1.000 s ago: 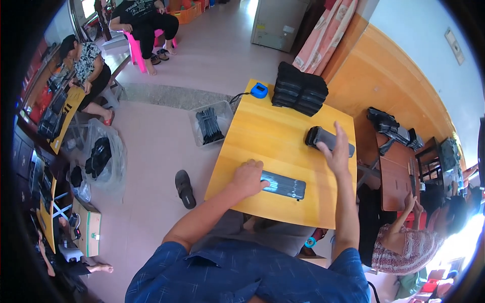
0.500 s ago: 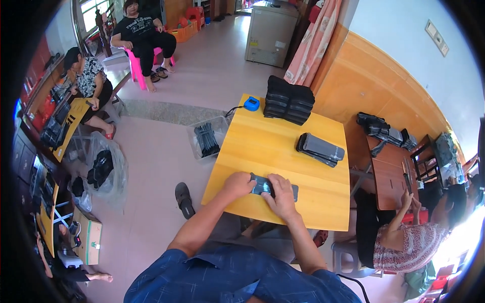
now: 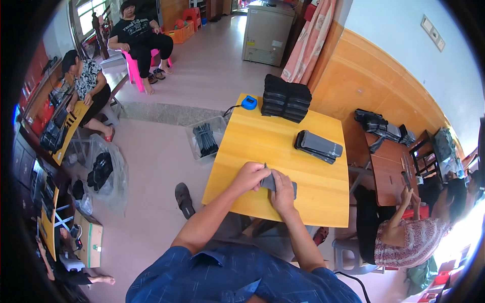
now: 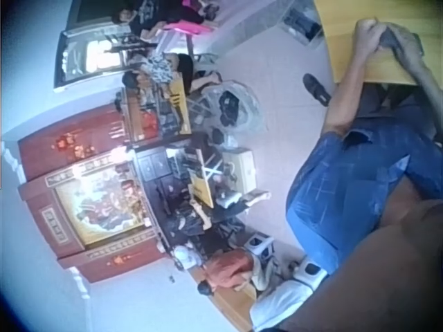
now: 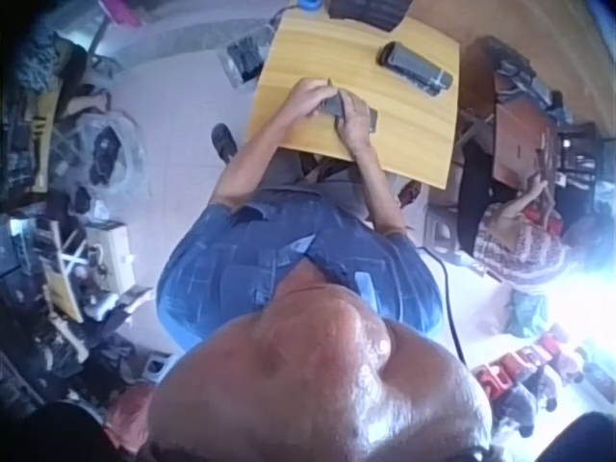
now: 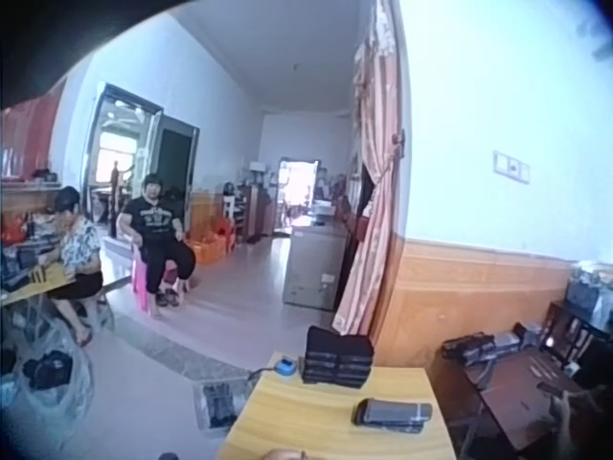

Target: Assembling black textile straps with plastic buckles and fasteners at a workbench.

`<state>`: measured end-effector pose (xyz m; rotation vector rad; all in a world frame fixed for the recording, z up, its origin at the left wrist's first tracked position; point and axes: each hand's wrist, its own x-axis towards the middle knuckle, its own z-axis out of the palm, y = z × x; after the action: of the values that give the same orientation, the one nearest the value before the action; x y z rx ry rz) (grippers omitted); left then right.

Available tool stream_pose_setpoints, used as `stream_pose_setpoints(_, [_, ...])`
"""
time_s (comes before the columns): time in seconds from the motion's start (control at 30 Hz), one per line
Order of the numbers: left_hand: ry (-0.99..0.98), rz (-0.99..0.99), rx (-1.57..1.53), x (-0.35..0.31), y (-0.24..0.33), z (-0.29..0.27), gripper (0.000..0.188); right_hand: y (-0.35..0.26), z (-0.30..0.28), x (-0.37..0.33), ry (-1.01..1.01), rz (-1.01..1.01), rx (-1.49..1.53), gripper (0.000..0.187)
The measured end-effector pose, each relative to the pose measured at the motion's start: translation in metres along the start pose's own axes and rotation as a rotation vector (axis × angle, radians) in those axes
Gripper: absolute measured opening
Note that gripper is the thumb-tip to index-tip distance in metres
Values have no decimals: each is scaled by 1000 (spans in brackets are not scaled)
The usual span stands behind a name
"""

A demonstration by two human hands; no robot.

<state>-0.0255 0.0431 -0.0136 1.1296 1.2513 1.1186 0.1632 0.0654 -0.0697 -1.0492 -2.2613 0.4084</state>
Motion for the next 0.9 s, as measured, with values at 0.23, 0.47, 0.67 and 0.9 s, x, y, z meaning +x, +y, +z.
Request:
stream_pose_setpoints(0.23, [-73,136,19,-8,24,39,34,10,-23,-9,109,-33,86,65])
stream_pose_setpoints(0.47, [-128,271,59,-19,47,67,35,3,-19,-21,387,76,438,51])
stream_pose_setpoints(0.67, [-130,539,77,-50,135,59,36,-35,-115,26,502,-117,70,62])
stream_pose_setpoints(0.9, [-80,633,309,-49,122,20,38,6,-141,-30,217,239,1010,84])
